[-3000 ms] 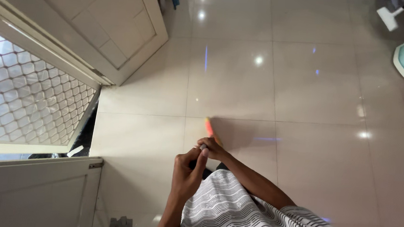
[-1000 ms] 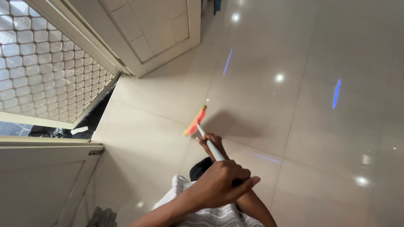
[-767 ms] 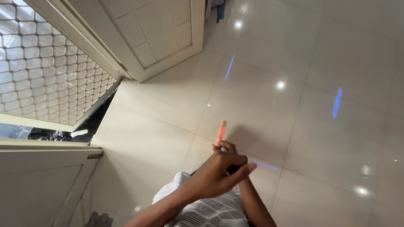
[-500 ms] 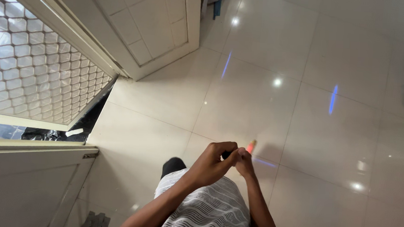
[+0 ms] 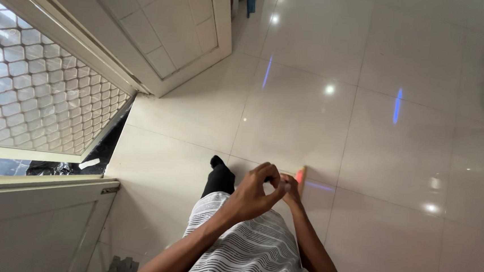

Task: The person sweeps the tiled floor using a broom, pushing debris toward and through an open doorway.

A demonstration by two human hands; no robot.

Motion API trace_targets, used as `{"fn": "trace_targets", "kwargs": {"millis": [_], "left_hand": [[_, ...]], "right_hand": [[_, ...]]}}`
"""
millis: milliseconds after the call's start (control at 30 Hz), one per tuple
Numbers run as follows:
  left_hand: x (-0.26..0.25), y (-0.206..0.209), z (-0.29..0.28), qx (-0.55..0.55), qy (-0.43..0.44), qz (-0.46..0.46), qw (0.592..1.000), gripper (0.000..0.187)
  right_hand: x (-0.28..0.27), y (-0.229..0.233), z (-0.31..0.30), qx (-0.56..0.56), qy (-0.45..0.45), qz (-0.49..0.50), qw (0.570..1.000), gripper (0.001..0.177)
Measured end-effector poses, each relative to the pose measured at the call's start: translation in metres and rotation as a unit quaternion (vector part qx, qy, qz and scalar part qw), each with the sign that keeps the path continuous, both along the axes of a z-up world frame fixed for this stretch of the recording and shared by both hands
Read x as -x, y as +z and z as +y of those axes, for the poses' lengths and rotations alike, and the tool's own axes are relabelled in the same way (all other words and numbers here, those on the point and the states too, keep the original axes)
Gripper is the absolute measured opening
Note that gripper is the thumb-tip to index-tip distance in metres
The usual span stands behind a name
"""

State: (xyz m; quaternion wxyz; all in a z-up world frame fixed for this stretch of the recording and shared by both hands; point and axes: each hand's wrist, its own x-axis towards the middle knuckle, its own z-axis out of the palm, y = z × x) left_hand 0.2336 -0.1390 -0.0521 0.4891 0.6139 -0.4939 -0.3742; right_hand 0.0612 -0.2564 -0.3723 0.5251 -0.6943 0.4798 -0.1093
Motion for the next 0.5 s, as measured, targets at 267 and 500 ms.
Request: {"fn": "trace_targets", "kwargs": {"millis": [267, 500], "left_hand": [[0.004, 0.055, -0.003, 0.032, 0.004, -0.045, 0.998, 0.033], [0.022, 0.059, 0.014, 0.131, -0.039, -0.093, 0.986, 0.03]], "right_hand": [[-0.045, 0.003, 0.022, -0.046, -0.012, -0.22, 0.974, 0.019], [-0.092, 0.01, 0.02, 0.037, 0.025, -0.194, 0.98, 0.028]]}}
